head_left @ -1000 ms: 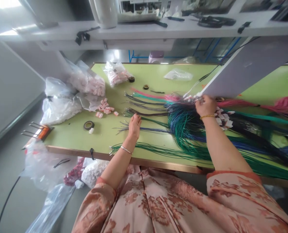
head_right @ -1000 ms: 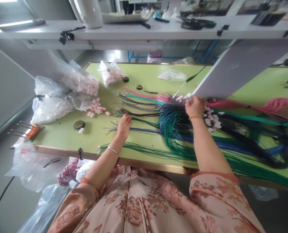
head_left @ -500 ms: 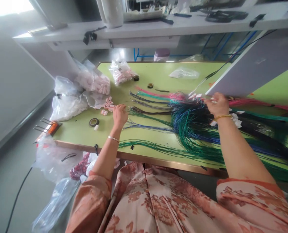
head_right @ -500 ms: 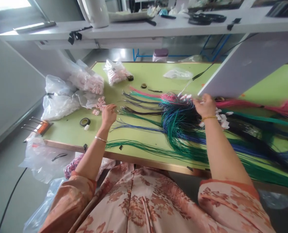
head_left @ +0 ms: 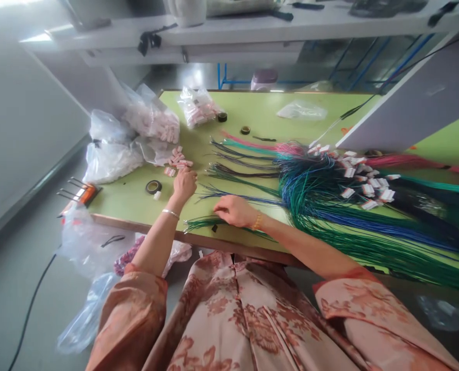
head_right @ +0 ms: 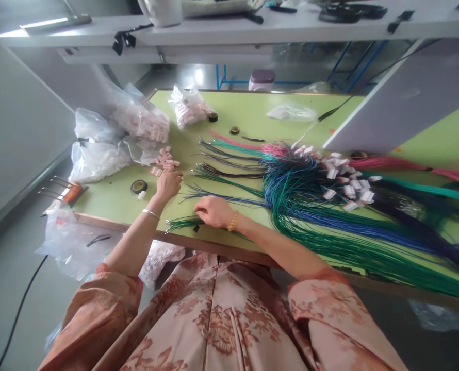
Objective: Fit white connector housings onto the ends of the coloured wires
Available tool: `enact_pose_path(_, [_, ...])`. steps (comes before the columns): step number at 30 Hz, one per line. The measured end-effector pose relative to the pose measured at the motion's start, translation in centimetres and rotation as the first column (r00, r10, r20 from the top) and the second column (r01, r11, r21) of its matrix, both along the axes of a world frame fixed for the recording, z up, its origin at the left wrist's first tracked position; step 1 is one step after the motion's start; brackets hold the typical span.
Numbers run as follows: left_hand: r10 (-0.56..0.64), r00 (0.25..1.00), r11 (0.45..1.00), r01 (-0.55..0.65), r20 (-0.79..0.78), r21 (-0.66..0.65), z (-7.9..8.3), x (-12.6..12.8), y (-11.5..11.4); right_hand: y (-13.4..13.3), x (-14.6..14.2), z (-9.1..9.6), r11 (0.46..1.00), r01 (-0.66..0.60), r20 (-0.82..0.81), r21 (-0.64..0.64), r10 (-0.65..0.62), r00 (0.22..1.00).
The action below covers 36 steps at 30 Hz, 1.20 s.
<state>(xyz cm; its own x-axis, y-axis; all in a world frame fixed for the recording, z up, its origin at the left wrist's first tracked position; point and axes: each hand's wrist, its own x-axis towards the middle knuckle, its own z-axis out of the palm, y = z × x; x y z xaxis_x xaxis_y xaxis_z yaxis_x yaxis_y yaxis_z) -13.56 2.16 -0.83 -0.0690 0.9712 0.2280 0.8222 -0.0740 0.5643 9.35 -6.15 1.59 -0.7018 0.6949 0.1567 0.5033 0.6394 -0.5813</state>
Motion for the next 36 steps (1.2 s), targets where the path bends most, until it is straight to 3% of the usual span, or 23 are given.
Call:
enact_pose_path(3, [-0.029, 0.986, 0.999, 0.022, -0.164, -0.046, 0.1, -0.5, -1.1, 0.2, -4.0, -0.2, 0.998, -0.064, 0.182, 0.016, 0.060, 0.982])
enact_pose_path(5, [-0.005, 0.988, 0.998, -0.006, -0.156, -0.066, 0.1, -0.7, -1.8, 0.1, -5.9, -0.1, 0.997, -0.069, 0.282, 0.021, 0.060, 0.957])
enact_pose_path(8, [0.057, 0.998, 0.998, -0.057, -0.023, -0.033, 0.2, -1.3, -3.0, -0.2, -7.5, -0.1, 0.997, -0.068, 0.379, 0.022, 0.055, 0.924])
enact_pose_path(11, [0.118, 0.960, 0.992, -0.127, 0.255, 0.017, 0.5, -2.1, -4.2, -0.4, -7.9, -0.2, 0.996, -0.076, 0.404, 0.042, 0.052, 0.913])
enact_pose_path(13, [0.156, 0.845, 0.985, -0.171, 0.512, -0.019, 0.8, -2.6, -5.1, -0.2, -7.6, -0.3, 0.999, -0.047, 0.354, 0.021, 0.036, 0.935])
enact_pose_path(16, [0.181, 0.548, 0.980, -0.170, 0.816, -0.103, 1.1, -3.2, -6.8, 0.4, -6.8, -0.4, 0.996, 0.017, 0.130, -0.091, -0.005, 0.991])
enact_pose_path(19, [0.156, 0.284, 0.987, -0.069, 0.946, -0.142, 1.5, -3.0, -8.7, 0.8, -6.2, -0.4, 0.981, 0.028, -0.146, -0.190, -0.057, 0.988])
enact_pose_path(21, [0.158, 0.174, 0.987, -0.011, 0.972, -0.158, 1.8, -2.5, -9.9, 0.6, -5.9, -0.2, 0.972, 0.023, -0.267, -0.234, -0.087, 0.960])
enact_pose_path(28, [0.202, -0.029, 0.971, 0.137, 0.979, -0.196, 2.2, 0.5, -13.0, -1.4, -4.8, 1.0, 0.949, 0.042, -0.421, -0.311, -0.177, 0.889])
enact_pose_path(36, [0.248, -0.091, 0.954, 0.197, 0.964, -0.227, 2.1, 2.4, -13.8, -2.4, -3.9, 1.9, 0.960, 0.094, -0.441, -0.264, -0.207, 0.873])
